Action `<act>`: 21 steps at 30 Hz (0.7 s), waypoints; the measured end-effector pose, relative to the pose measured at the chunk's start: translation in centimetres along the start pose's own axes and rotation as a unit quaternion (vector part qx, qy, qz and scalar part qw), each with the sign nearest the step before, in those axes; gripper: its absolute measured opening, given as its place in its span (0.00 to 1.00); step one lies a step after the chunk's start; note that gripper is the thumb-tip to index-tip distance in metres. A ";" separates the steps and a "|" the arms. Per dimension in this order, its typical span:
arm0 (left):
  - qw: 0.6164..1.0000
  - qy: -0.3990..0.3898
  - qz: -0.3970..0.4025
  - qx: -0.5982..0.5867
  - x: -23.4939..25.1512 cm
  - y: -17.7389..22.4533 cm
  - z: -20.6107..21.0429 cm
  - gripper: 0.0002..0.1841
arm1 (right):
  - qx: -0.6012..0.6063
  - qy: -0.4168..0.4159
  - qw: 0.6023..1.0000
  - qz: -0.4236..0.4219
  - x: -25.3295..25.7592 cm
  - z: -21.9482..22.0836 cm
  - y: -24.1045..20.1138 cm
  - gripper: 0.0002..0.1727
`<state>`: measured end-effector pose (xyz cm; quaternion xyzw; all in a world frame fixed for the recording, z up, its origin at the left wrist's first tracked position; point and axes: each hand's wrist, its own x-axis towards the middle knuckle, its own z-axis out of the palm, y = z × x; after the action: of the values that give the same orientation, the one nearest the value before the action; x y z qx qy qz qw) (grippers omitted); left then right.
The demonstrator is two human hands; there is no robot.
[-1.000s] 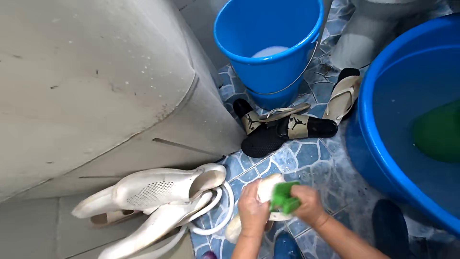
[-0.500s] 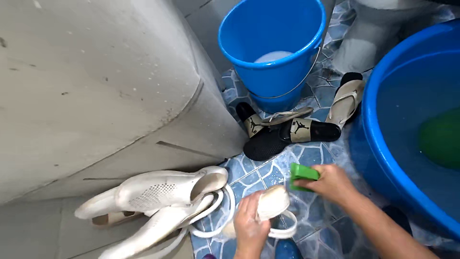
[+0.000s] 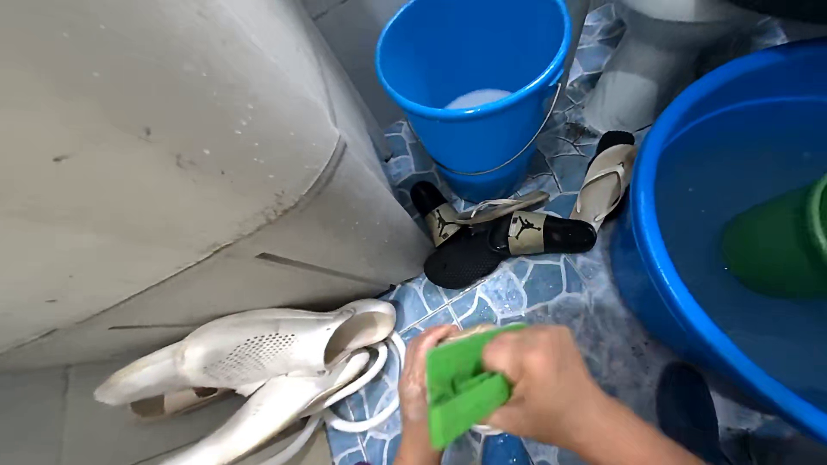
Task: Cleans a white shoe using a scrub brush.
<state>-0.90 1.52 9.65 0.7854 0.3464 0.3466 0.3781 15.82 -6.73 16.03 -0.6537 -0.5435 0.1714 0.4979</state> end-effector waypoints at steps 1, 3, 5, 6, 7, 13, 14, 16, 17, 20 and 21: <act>0.999 -0.004 0.006 0.041 0.4 0.7 -0.8 0.25 | -0.025 -0.004 1.000 -0.009 -0.6 0.8 0.6 0.20; 0.994 -0.003 0.005 0.106 0.5 1.6 -2.3 0.19 | -0.056 -0.105 0.983 0.139 -1.2 0.3 3.6 0.24; 0.993 0.003 0.029 0.111 -0.1 0.9 -3.5 0.17 | -0.067 -0.184 0.934 0.297 -0.4 -0.8 7.1 0.26; 0.995 0.012 0.046 0.089 -0.5 0.3 -3.9 0.14 | -0.026 -0.145 0.929 0.338 -0.4 -1.0 8.0 0.24; 0.996 0.029 0.061 0.060 -1.0 -0.5 -4.0 0.12 | 0.013 -0.086 0.936 0.340 -0.3 -1.2 7.7 0.22; 0.999 0.009 0.006 -0.037 -3.7 -1.5 -1.2 0.26 | 0.129 -0.051 0.987 0.076 0.0 1.3 -0.4 0.21; 0.999 -0.006 -0.003 -0.033 -3.4 -1.2 -0.7 0.28 | 0.075 -0.048 0.996 -0.008 -0.6 2.6 -0.5 0.24; 1.000 -0.018 0.003 0.022 -2.2 -0.9 -0.5 0.24 | 0.008 0.005 0.996 -0.085 -2.5 4.6 1.5 0.21; 0.998 -0.020 -0.002 0.059 -2.0 -0.7 -0.7 0.20 | -0.007 0.017 0.999 -0.046 -3.7 5.1 3.3 0.20; 0.993 -0.017 -0.016 0.112 -2.5 -1.7 -1.5 0.17 | -0.012 -0.114 0.945 0.306 -3.8 3.2 9.1 0.25; 0.994 -0.019 -0.012 0.110 -3.2 -1.9 -1.7 0.17 | 0.000 -0.135 0.920 0.367 -3.4 2.7 10.4 0.26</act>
<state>-4.44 0.47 7.93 0.8247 0.3847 0.2863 0.3000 18.21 -7.59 5.01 -0.7781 -0.3271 0.4288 0.3219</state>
